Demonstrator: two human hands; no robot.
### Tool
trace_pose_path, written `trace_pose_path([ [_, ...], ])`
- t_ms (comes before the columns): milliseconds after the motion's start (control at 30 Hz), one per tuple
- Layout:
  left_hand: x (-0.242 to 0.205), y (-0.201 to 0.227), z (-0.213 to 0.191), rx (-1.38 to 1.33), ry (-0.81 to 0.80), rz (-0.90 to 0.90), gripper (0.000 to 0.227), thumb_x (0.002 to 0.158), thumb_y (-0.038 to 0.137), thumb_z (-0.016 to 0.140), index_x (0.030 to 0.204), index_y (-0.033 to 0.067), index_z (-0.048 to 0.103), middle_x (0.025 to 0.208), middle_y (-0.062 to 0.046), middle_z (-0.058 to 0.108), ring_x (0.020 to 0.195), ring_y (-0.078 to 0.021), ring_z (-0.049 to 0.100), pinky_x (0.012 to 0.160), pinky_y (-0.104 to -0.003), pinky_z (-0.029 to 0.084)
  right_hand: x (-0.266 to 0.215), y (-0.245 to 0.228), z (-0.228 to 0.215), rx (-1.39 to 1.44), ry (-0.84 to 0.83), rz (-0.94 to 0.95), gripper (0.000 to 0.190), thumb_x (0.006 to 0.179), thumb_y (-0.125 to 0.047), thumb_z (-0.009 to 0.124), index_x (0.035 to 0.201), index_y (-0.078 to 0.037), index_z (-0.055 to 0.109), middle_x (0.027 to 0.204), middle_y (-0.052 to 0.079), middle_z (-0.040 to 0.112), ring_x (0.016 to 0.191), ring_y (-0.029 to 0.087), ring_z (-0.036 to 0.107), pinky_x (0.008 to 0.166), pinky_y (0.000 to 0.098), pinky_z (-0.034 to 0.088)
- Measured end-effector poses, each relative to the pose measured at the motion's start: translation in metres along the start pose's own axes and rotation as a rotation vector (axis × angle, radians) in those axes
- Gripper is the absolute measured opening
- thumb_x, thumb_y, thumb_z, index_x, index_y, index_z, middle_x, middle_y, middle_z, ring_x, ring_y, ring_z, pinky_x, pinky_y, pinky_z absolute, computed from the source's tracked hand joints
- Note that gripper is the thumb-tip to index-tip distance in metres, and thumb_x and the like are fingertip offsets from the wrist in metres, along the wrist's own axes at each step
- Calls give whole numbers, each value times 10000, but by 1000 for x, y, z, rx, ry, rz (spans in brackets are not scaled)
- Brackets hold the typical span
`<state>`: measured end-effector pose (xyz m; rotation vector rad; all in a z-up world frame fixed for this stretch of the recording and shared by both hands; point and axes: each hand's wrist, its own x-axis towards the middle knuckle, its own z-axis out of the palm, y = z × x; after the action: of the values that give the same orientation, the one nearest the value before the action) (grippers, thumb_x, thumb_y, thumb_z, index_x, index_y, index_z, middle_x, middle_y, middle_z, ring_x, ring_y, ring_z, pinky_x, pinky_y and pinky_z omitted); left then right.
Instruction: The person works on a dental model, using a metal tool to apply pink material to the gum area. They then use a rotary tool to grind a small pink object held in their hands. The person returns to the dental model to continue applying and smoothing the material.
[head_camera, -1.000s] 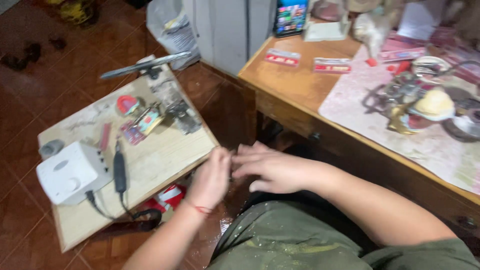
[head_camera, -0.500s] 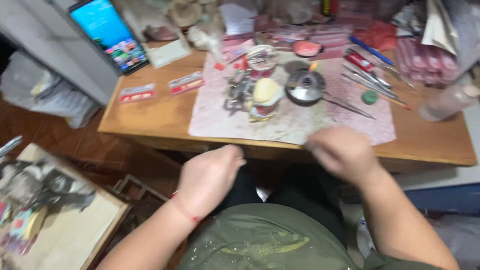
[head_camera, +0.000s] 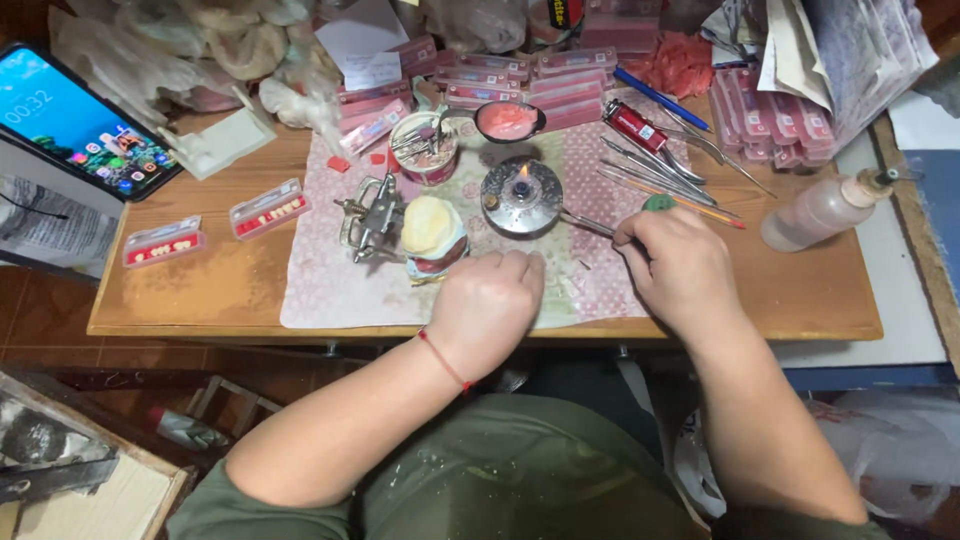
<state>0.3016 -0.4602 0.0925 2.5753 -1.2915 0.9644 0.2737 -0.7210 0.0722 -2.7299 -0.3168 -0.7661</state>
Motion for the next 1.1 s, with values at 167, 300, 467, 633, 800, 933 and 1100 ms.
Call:
trace_pose_path([
  [167, 2, -54, -75, -113, -56, -20, 104, 943, 150, 601, 924, 156, 702, 735, -38, 591, 690, -252, 653, 585, -380, 500, 2, 1, -8, 95, 28, 12, 180, 881, -60, 753, 954, -224, 744, 880, -25, 752, 924, 254, 728, 860, 398, 570],
  [300, 4, -121, -113, -261, -80, -170, 104, 966, 236, 737, 927, 148, 698, 791, -48, 603, 779, -309, 659, 710, -433, 509, 10, -12, -21, 287, 65, 51, 266, 988, 39, 635, 1032, -173, 790, 965, 46, 761, 983, 338, 716, 936, 448, 546],
  [467, 13, -167, -95, -501, -141, -29, 412, 959, 459, 631, 1144, 93, 665, 1073, -100, 678, 1039, -337, 658, 921, -476, 480, 10, -37, -30, 590, 26, 230, 227, 1004, 47, 632, 1198, -39, 710, 1141, 137, 738, 1070, 265, 709, 1021, 363, 538],
  [633, 15, -160, -80, -493, -482, 69, 848, 818, 728, 646, 1459, 178, 570, 1431, -57, 615, 1292, -297, 523, 1049, -509, 379, 11, -76, -13, 858, -40, 399, 349, 917, 17, 688, 1238, 53, 555, 1244, 220, 697, 1155, 257, 702, 1086, 331, 549],
  [800, 12, -155, -64, -303, -316, 152, 665, 843, 575, 742, 1341, 142, 657, 1106, -26, 737, 973, -276, 666, 822, -438, 481, 13, -110, 10, 952, 289, 432, 168, 1003, -23, 688, 1131, 21, 590, 1086, 236, 725, 1045, 254, 746, 954, 317, 624],
  [933, 5, -157, -52, -362, -199, 177, 612, 829, 528, 729, 1259, 94, 693, 1030, -147, 737, 966, -313, 721, 830, -430, 522, 13, -115, 31, 1052, 381, 373, 246, 939, 38, 725, 1153, 88, 616, 1032, 237, 753, 1062, 260, 734, 963, 381, 578],
  [1100, -3, -161, -36, -360, -21, 177, 588, 902, 569, 637, 1268, 113, 700, 1020, -130, 752, 925, -282, 750, 799, -388, 568, 22, -142, 21, 916, 338, 223, 97, 961, 40, 672, 1049, 64, 640, 1035, 240, 766, 1056, 351, 751, 947, 438, 579],
])
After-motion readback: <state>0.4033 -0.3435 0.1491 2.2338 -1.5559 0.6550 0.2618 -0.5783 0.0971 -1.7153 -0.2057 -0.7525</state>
